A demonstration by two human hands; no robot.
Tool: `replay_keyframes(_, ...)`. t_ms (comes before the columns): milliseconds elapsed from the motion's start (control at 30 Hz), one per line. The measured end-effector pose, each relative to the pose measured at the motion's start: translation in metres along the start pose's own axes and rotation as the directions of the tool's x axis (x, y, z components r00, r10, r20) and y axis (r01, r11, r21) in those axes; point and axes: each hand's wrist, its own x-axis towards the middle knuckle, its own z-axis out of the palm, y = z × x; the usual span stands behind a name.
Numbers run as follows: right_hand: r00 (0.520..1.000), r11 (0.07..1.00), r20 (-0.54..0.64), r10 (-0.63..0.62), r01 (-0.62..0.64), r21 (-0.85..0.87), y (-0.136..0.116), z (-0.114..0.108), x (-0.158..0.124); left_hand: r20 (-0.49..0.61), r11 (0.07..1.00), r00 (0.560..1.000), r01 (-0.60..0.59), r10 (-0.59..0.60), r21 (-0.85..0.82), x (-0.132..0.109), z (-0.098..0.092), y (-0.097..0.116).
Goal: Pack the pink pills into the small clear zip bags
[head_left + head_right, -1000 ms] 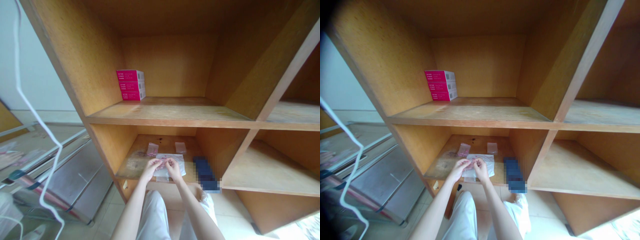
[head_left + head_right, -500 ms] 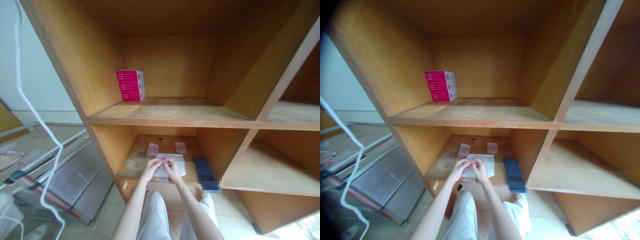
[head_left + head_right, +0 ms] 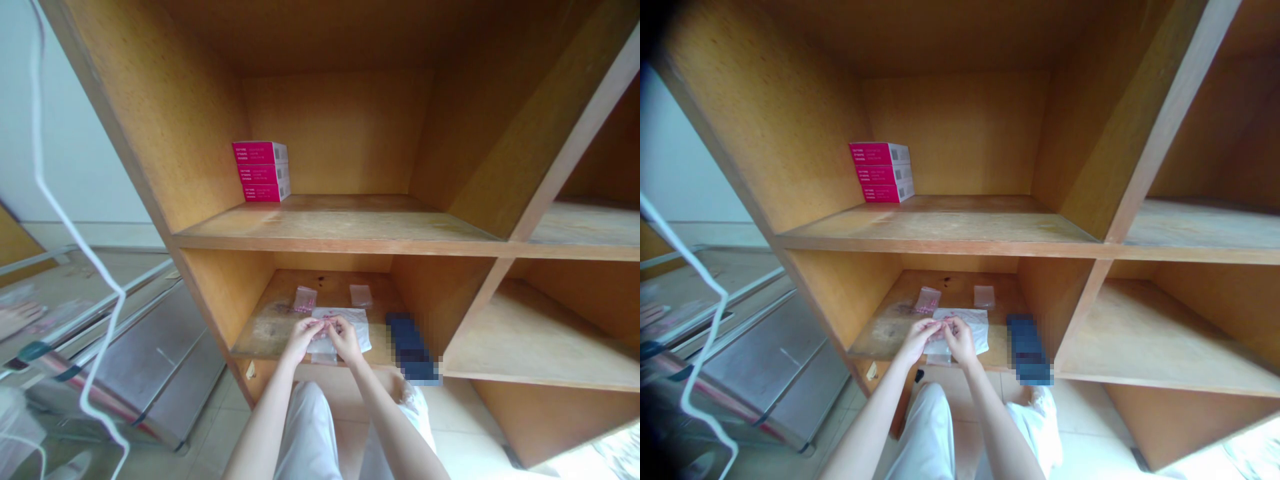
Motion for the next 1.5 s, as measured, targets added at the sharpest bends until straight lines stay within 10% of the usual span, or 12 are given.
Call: replay_keyframes(1500, 0.993, 0.988, -0.025, 0.119, -0.116, 0.098, -0.0045, -0.0012, 0.0010, -0.003, 0.989, 0.999, 0.043, -0.044, -0.145, 0.0024, -0.0020, 0.0025)
